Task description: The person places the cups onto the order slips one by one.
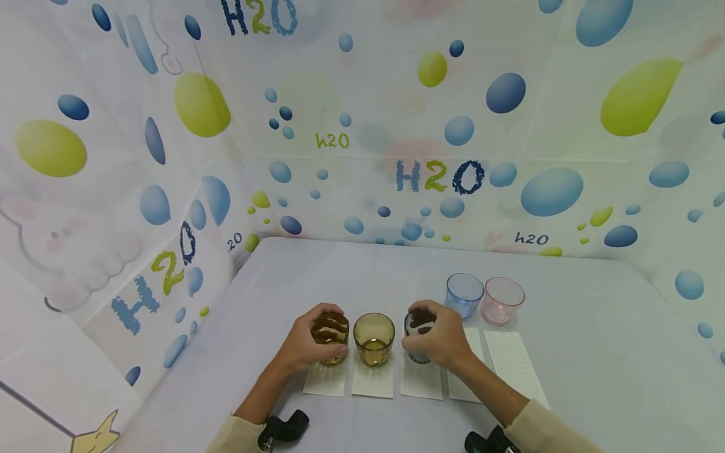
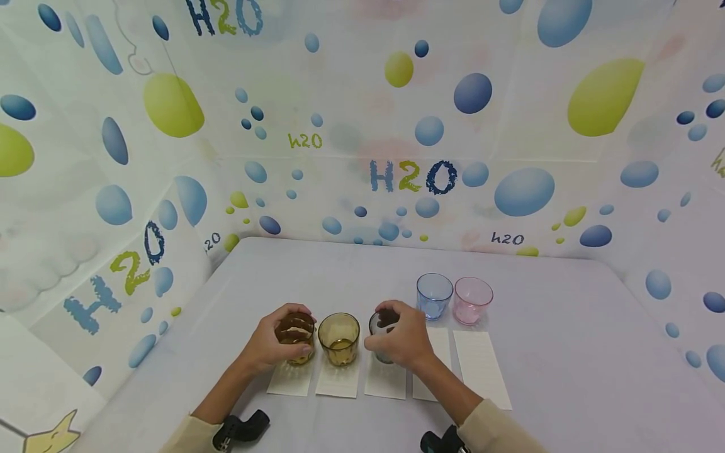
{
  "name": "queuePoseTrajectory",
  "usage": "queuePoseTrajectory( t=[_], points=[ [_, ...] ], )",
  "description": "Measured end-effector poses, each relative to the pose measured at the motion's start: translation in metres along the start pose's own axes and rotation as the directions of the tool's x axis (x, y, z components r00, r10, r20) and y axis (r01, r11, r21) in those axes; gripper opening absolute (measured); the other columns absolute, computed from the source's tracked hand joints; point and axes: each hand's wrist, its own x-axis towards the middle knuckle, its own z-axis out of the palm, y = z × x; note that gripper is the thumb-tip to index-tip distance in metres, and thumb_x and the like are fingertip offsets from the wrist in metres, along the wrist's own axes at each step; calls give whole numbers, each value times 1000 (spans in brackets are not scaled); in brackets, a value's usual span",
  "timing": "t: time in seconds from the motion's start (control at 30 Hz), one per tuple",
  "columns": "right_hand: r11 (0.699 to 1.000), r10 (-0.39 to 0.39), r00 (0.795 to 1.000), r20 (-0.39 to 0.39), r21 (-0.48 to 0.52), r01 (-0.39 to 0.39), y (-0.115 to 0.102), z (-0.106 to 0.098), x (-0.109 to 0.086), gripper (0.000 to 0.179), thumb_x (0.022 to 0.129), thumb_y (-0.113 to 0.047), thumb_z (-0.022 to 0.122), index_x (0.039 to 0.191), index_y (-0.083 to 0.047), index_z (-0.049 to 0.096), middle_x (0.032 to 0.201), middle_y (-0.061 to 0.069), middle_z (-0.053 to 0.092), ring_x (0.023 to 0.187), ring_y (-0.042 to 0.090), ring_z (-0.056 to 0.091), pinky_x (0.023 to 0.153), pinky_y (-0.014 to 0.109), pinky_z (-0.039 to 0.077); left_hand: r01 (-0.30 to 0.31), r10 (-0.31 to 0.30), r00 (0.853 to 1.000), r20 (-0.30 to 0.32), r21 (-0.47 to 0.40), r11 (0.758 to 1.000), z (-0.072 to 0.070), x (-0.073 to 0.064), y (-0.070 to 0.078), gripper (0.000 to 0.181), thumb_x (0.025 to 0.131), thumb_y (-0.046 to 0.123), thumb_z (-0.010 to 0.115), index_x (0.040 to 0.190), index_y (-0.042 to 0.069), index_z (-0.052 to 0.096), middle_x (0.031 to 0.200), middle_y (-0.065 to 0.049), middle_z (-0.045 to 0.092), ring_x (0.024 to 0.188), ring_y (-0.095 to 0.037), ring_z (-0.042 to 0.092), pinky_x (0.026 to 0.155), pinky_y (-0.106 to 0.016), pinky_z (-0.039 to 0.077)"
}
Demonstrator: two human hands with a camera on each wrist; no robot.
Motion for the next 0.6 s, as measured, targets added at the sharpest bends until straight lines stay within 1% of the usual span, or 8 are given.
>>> queuePoseTrajectory(
  t=[0.13, 0.3, 0.43, 0.6],
  points=[
    [1000, 0, 1000, 10, 14, 0, 2, 1, -1, 44, 63, -1, 78, 106, -3, 69, 92, 8, 69, 89, 28, 68, 74, 26, 58, -5, 5, 1000, 6, -13, 1000, 0, 1, 0, 63, 75, 8, 85, 131, 0, 56, 120, -14, 63, 107, -34, 64, 89, -42, 56],
    [1000, 2, 1000, 13, 12, -2, 4, 3, -3, 44, 63, -1, 78, 106, -2, 69, 92, 6, 69, 88, 27, 68, 74, 26, 58, -5, 5, 1000, 2, -5, 1000, 0, 1, 0, 63, 75, 9, 86, 130, 0, 56, 119, -13, 64, 107, -34, 64, 88, -42, 56],
    [1000, -5, 1000, 14, 12, 4, 4, 3, -5, 45, 63, -1, 78, 107, -1, 69, 91, 5, 69, 87, 26, 69, 75, 30, 59, -4, 4, 1000, -2, 5, 1000, 0, 1, -1, 63, 75, 9, 86, 130, 0, 57, 118, -13, 64, 107, -34, 64, 88, -41, 56],
    [1000, -31, 999, 27, 0, 31, 5, 3, -7, 46, 62, -1, 78, 107, -1, 69, 91, 3, 69, 85, 26, 69, 76, 35, 60, -10, 10, 1000, 3, 3, 1000, 0, 1, -1, 63, 75, 9, 86, 130, 0, 56, 119, -13, 64, 107, -33, 64, 88, -40, 56]
  ],
)
